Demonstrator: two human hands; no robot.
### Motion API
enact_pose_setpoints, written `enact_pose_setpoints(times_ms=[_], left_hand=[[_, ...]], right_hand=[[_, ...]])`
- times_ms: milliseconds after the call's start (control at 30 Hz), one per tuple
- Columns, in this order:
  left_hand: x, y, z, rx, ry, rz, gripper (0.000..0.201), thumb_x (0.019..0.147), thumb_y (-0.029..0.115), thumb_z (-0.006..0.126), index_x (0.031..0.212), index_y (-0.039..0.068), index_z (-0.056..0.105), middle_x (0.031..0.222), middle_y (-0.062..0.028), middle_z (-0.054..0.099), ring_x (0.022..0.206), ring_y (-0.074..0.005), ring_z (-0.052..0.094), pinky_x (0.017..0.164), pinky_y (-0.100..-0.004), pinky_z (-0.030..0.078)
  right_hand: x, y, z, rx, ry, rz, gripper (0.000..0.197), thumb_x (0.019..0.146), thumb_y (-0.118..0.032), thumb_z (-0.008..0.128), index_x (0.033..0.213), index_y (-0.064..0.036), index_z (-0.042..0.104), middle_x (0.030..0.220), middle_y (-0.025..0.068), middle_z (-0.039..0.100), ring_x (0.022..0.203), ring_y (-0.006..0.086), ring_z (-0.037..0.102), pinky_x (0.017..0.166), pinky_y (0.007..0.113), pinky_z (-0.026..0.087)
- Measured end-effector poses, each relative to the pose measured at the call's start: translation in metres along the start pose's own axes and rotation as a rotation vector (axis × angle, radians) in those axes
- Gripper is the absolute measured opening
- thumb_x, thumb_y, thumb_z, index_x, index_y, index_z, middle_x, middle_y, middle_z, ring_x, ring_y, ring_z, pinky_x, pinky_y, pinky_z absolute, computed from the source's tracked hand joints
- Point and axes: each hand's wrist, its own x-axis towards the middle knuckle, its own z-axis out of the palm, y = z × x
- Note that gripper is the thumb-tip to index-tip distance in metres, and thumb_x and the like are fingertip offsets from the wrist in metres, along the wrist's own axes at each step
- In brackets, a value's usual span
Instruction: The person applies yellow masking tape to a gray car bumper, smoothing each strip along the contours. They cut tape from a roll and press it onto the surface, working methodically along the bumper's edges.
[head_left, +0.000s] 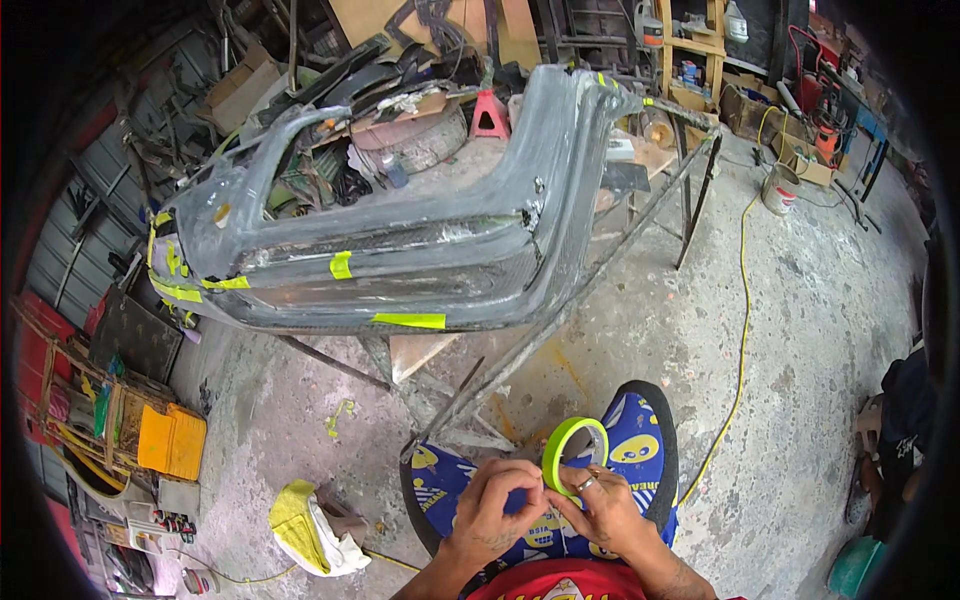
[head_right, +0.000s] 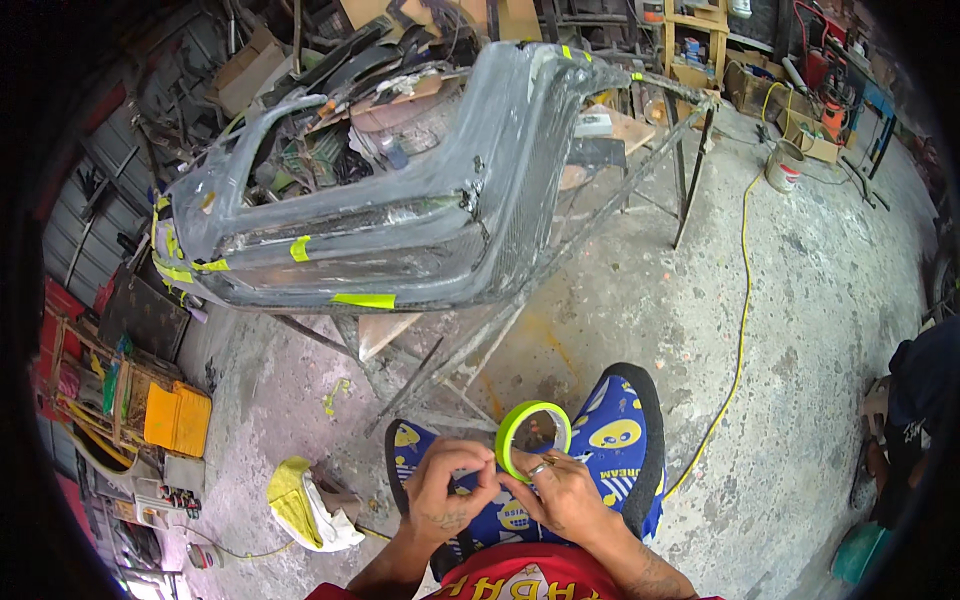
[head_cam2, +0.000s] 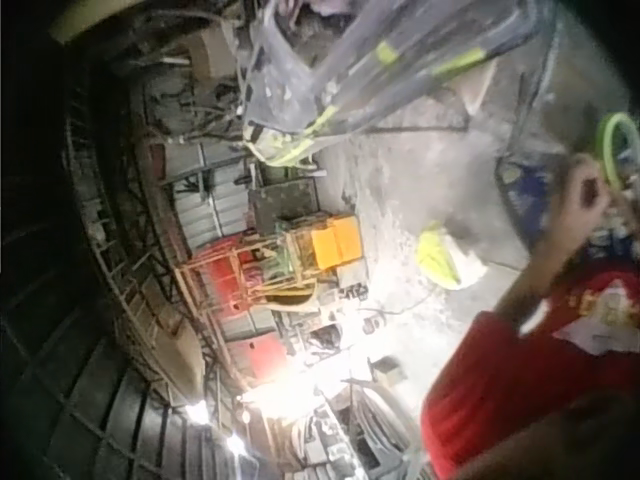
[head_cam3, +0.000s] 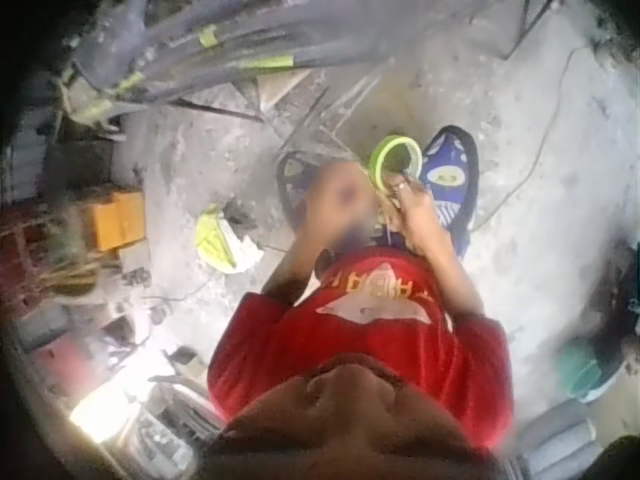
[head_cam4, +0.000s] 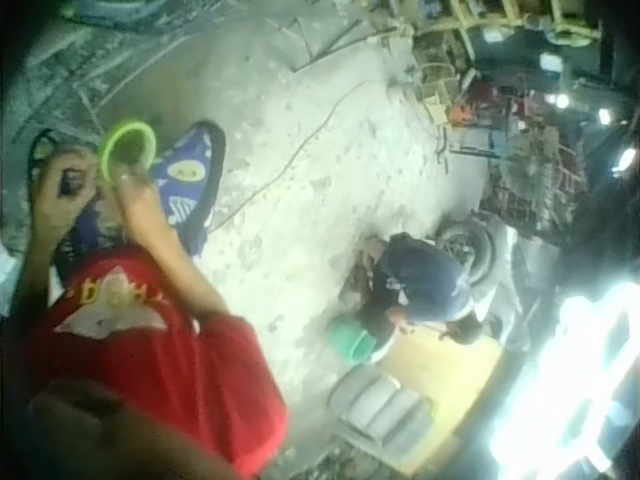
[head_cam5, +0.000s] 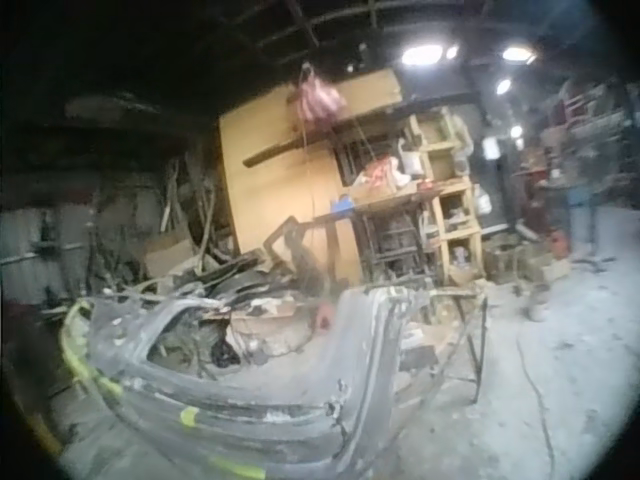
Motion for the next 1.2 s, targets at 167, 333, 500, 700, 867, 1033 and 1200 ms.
enact_pose_setpoints(times_ms=[167,333,500,700,867,1033,1200], left_hand=[[-0.009,0.005,0.001,-0.055,-0.044,-0.134,0.036,0.085,-0.005,0.081,0.118,0.002,0.067,0.107,-0.0127,0.073,0.092,-0.0278,0.073,0.079,-0.0365,0.06],[0.004,0.006,-0.001,0.018,-0.133,-0.132,0.029,0.088,-0.005,0.079,0.116,0.0,0.074,0.105,-0.0141,0.076,0.093,-0.0298,0.076,0.081,-0.0369,0.061],[0.005,0.001,-0.002,0.04,-0.2,-0.117,0.027,0.087,-0.005,0.079,0.112,0.0,0.072,0.098,-0.0133,0.076,0.086,-0.0288,0.076,0.075,-0.0358,0.062],[0.004,-0.006,-0.001,0.104,-0.228,-0.093,0.028,0.084,-0.005,0.079,0.107,0.002,0.066,0.095,-0.0115,0.072,0.082,-0.0264,0.074,0.073,-0.035,0.061],[0.005,0.001,-0.008,-0.014,-0.254,-0.15,0.029,0.084,-0.004,0.08,0.109,0.002,0.066,0.099,-0.0112,0.071,0.086,-0.0238,0.074,0.075,-0.034,0.061],[0.016,0.018,-0.008,-0.107,-0.217,-0.308,0.027,0.088,-0.002,0.08,0.114,0.0,0.071,0.104,-0.0125,0.073,0.093,-0.0237,0.074,0.081,-0.0342,0.061],[0.014,0.008,-0.005,-0.037,-0.261,-0.146,0.022,0.091,-0.001,0.078,0.113,-0.002,0.074,0.109,-0.0138,0.074,0.099,-0.0271,0.075,0.085,-0.035,0.061]], right_hand=[[-0.01,0.011,-0.003,0.024,0.022,0.087,0.044,0.089,-0.012,0.086,0.123,0.0026,0.063,0.091,0.0201,0.076,0.075,0.039,0.075,0.066,0.046,0.059],[-0.009,0.001,-0.004,-0.003,-0.014,0.1,0.039,0.089,-0.014,0.086,0.119,0.0029,0.066,0.089,0.0209,0.075,0.075,0.0395,0.074,0.066,0.046,0.06],[-0.006,0.002,-0.005,-0.031,-0.031,0.053,0.04,0.09,-0.014,0.085,0.121,0.0026,0.065,0.087,0.0201,0.074,0.074,0.0392,0.074,0.066,0.046,0.06],[-0.007,0.004,-0.003,-0.001,-0.028,0.047,0.038,0.089,-0.011,0.085,0.119,0.0005,0.064,0.087,0.0173,0.075,0.073,0.0372,0.075,0.064,0.042,0.059],[-0.01,0.006,-0.003,0.02,-0.001,0.148,0.036,0.09,-0.012,0.084,0.118,0.0005,0.065,0.088,0.0178,0.076,0.075,0.0376,0.076,0.064,0.043,0.059],[-0.009,0.004,-0.007,-0.002,-0.011,0.083,0.039,0.091,-0.014,0.085,0.119,0.0003,0.063,0.09,0.0174,0.076,0.073,0.0371,0.076,0.064,0.043,0.059],[-0.01,0.006,-0.004,-0.014,-0.015,0.087,0.038,0.091,-0.015,0.085,0.117,0.001,0.063,0.09,0.0184,0.076,0.074,0.0373,0.076,0.064,0.043,0.06]])
